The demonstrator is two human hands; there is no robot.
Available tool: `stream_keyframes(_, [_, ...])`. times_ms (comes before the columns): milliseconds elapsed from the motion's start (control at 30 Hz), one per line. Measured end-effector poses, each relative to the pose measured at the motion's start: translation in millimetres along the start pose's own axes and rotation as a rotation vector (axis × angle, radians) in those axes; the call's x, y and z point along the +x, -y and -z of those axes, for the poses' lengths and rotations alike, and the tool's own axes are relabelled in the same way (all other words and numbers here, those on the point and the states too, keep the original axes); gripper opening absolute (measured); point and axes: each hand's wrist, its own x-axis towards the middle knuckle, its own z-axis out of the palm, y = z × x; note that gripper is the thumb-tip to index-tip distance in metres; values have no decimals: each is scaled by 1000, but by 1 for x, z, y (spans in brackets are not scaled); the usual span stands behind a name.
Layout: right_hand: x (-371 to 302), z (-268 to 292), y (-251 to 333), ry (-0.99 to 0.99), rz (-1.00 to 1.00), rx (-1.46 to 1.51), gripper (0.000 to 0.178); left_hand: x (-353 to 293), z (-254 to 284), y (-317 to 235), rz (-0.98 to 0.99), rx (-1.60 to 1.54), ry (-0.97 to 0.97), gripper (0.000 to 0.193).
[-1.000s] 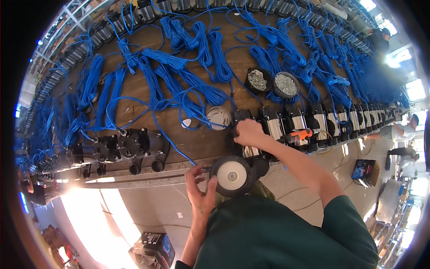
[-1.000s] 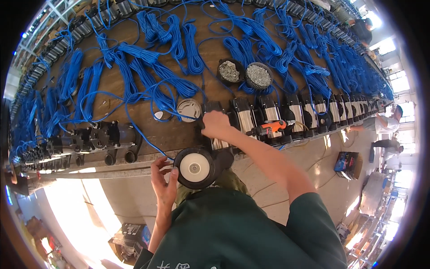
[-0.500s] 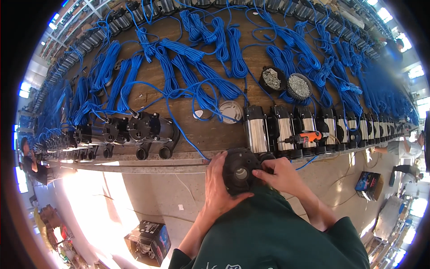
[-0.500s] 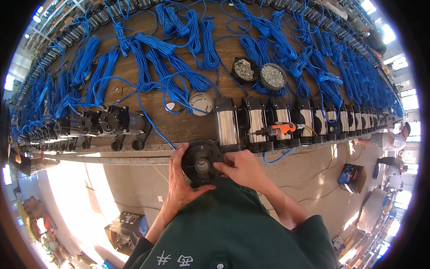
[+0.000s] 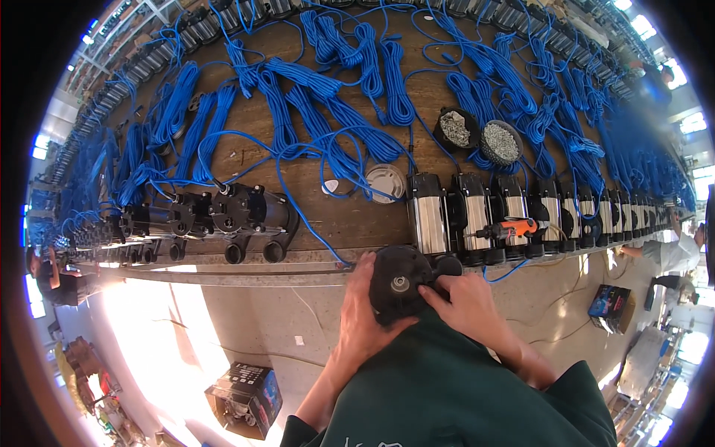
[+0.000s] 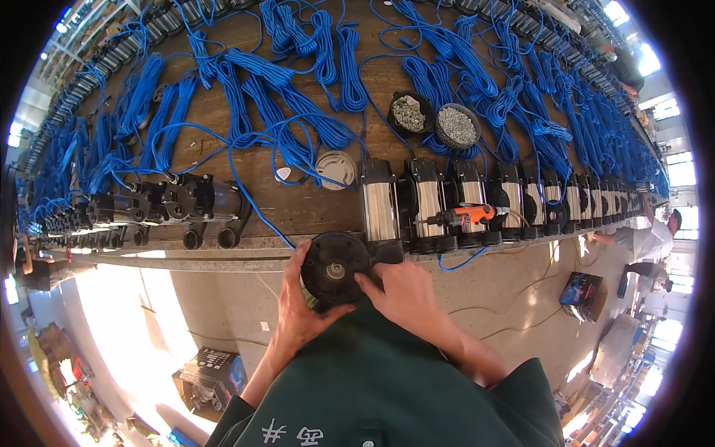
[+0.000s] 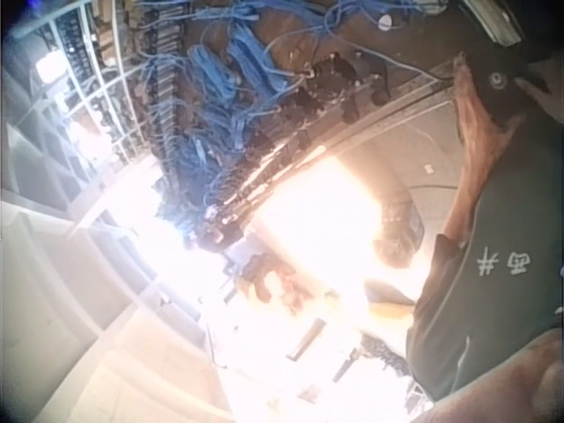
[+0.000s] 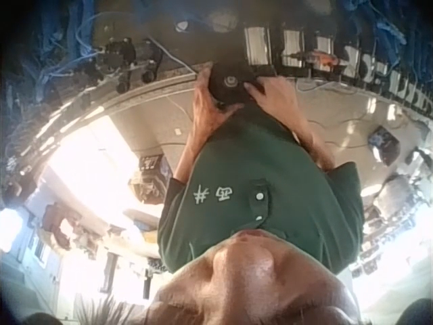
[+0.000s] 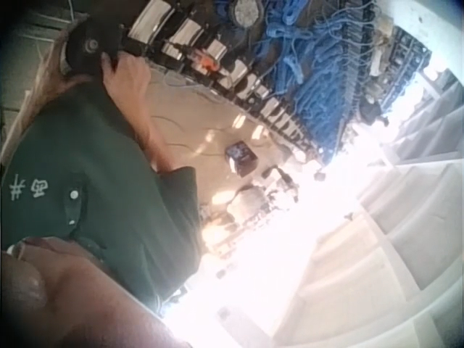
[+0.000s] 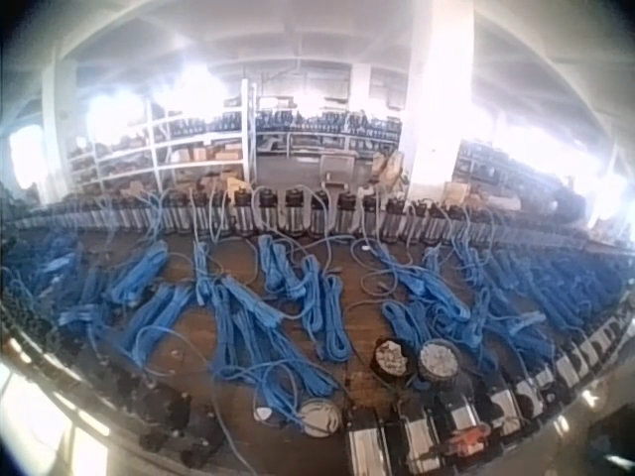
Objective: The person assembles water pumps by using a pneumatic screwdriver to secure metal caps onto cylindrical pump bodies, picking up screws from a container, and later retrieving additional caps from a box on the floor to place them on remaining units.
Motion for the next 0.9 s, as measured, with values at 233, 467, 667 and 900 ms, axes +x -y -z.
stream_keyframes(233, [1, 3, -2, -14, -7, -24, 39, 2, -4, -1, 31, -57, -13, 107])
stream_keyframes(467, [0, -2, -3, -43, -9, -20, 40, -1, -8, -3, 113, -82, -27, 106])
stream_keyframes(667, [0, -2, -6, -42, -11, -25, 40, 3, -9, -3, 75, -52, -19, 106])
stream_keyframes(900, [26, 51, -23, 289, 88, -31, 53, -4, -7, -10, 109, -1, -4, 109])
